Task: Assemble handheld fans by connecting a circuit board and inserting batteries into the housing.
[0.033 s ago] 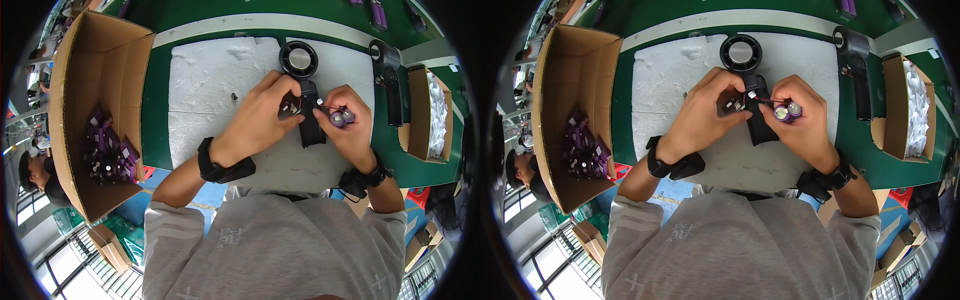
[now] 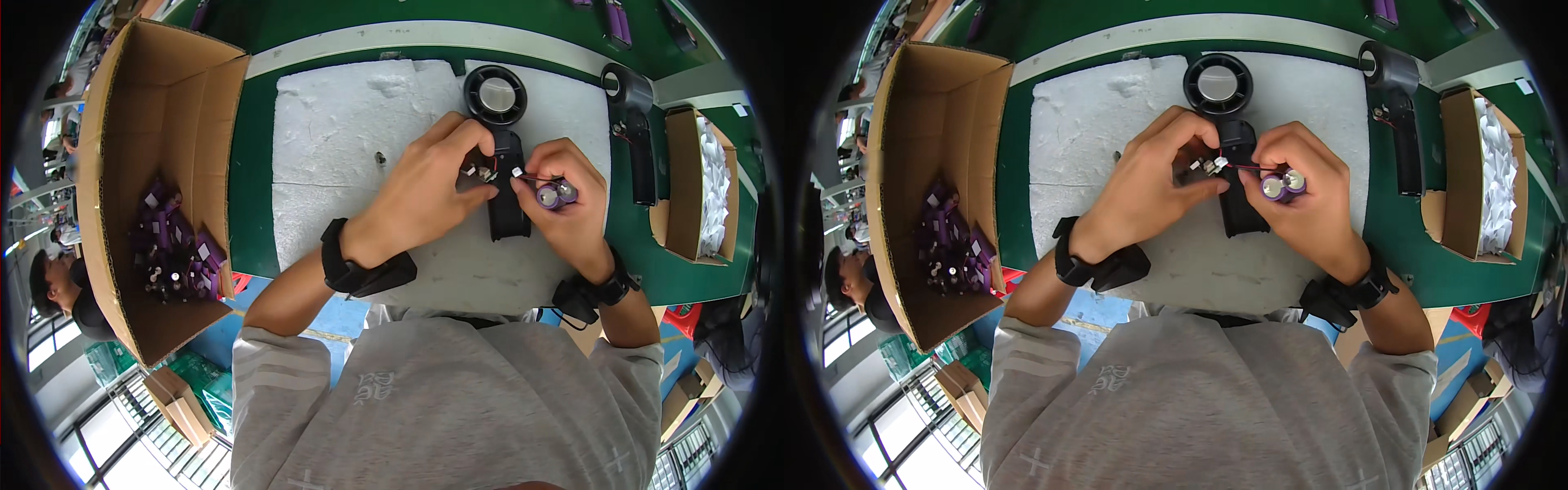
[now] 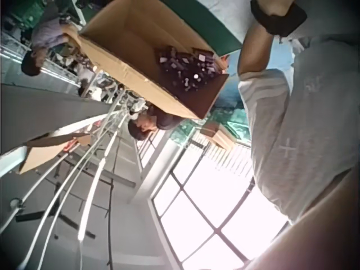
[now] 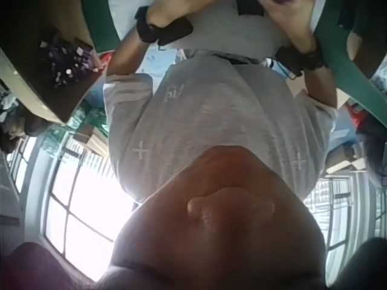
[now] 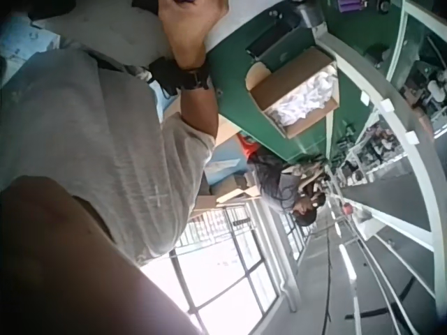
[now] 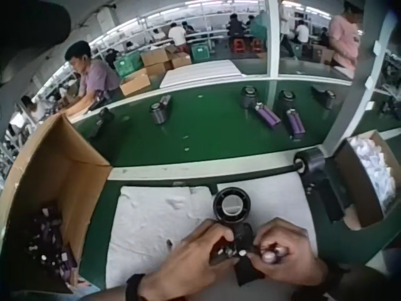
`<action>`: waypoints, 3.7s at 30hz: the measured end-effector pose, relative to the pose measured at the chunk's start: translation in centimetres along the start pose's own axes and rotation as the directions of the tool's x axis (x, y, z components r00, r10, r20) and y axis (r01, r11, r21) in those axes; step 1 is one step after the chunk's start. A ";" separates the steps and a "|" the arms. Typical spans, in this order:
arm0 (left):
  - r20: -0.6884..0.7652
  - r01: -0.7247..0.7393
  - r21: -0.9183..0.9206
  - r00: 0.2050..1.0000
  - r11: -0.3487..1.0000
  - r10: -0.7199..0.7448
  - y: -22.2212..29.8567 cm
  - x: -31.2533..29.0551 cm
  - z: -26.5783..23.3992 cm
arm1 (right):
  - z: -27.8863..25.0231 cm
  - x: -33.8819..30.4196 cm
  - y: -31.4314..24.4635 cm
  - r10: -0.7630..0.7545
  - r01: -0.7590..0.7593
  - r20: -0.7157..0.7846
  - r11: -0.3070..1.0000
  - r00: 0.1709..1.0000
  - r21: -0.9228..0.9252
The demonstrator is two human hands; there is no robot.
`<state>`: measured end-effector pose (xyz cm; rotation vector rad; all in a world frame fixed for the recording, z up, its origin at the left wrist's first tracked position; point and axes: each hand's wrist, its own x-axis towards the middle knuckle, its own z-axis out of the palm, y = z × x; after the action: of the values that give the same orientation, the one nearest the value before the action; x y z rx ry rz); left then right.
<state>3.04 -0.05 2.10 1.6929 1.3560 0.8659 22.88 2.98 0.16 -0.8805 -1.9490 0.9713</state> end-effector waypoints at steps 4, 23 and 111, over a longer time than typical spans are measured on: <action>0.137 -0.150 0.032 0.980 0.988 0.144 -1.2 1.6 -0.6 | 0.6 0.9 -0.1 -0.183 0.176 -0.059 0.979 0.981 -0.106; 0.047 -0.234 0.130 0.972 0.963 0.230 -2.9 0.5 -1.4 | 0.8 1.3 -0.9 -0.115 0.151 0.118 0.914 0.986 -0.376; 0.187 0.020 -0.489 0.979 0.872 0.082 -3.6 1.2 -2.2 | 0.7 1.0 -0.9 0.048 -0.030 0.120 0.989 0.992 -0.144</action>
<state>-0.22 1.94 -0.01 1.3606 0.8772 0.9335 21.61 3.17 1.02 -0.9621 -2.1345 0.9374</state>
